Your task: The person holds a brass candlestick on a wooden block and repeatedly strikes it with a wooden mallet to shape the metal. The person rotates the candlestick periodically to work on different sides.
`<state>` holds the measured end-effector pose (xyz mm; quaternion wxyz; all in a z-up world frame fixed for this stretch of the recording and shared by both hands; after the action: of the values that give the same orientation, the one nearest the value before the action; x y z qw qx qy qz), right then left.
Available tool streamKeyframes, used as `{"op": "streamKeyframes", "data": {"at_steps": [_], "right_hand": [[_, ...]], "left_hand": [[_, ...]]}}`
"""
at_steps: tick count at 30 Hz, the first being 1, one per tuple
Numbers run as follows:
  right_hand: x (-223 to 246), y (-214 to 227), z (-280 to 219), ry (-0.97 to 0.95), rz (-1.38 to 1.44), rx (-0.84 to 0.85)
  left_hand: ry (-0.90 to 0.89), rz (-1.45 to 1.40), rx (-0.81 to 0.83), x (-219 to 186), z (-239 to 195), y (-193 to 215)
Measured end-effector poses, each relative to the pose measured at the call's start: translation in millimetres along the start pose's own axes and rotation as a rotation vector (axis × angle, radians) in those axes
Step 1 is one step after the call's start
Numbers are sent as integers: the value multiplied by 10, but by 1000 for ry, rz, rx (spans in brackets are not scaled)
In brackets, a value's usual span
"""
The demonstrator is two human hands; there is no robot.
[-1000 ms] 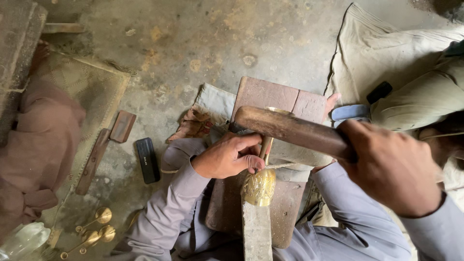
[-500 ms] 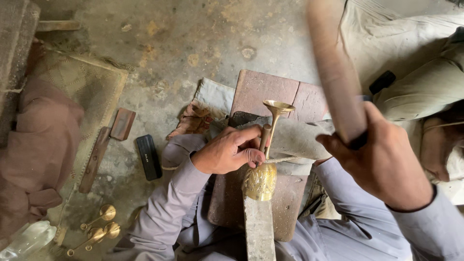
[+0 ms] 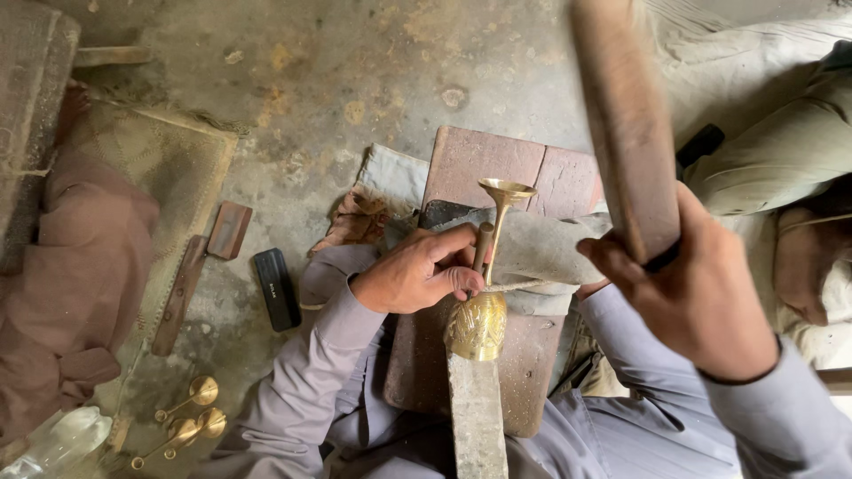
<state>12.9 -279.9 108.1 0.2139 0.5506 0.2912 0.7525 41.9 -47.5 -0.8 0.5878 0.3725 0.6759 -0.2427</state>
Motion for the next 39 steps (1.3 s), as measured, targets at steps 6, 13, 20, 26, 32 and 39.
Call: {"op": "streamKeyframes", "data": {"at_steps": [6,13,20,26,32,39], "right_hand": [[44,23,-108,-46,-389,68],[113,26,-553,-311,-559,184],[37,157,-874,-400,-102,-182],[-140,157,-972,-369,313,-423],[-205,71,-859,-176,-483,-82],[-253,13,-836,-128,-645,49]], "left_hand": [[6,12,-9,34,6,-8],[-55,141,-117,-117,-37,0],[-1,269,-17,-243,134,-114],[36,357,28,-379,222,-133],[75,351,54,-398,200,-130],[31,354,67,-386,202,-109]]}}
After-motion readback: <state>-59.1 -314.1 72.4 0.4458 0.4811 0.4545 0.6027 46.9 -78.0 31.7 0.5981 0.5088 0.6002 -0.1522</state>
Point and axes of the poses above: each hand's wrist, its own z-axis towards the middle knuckle, its own y-axis out of the back of the hand, x = y × z, the point moved 6 cm from there along z, towards the middle knuckle, and after that the axes turned 11 degrees about y, right-handed, at the moved point
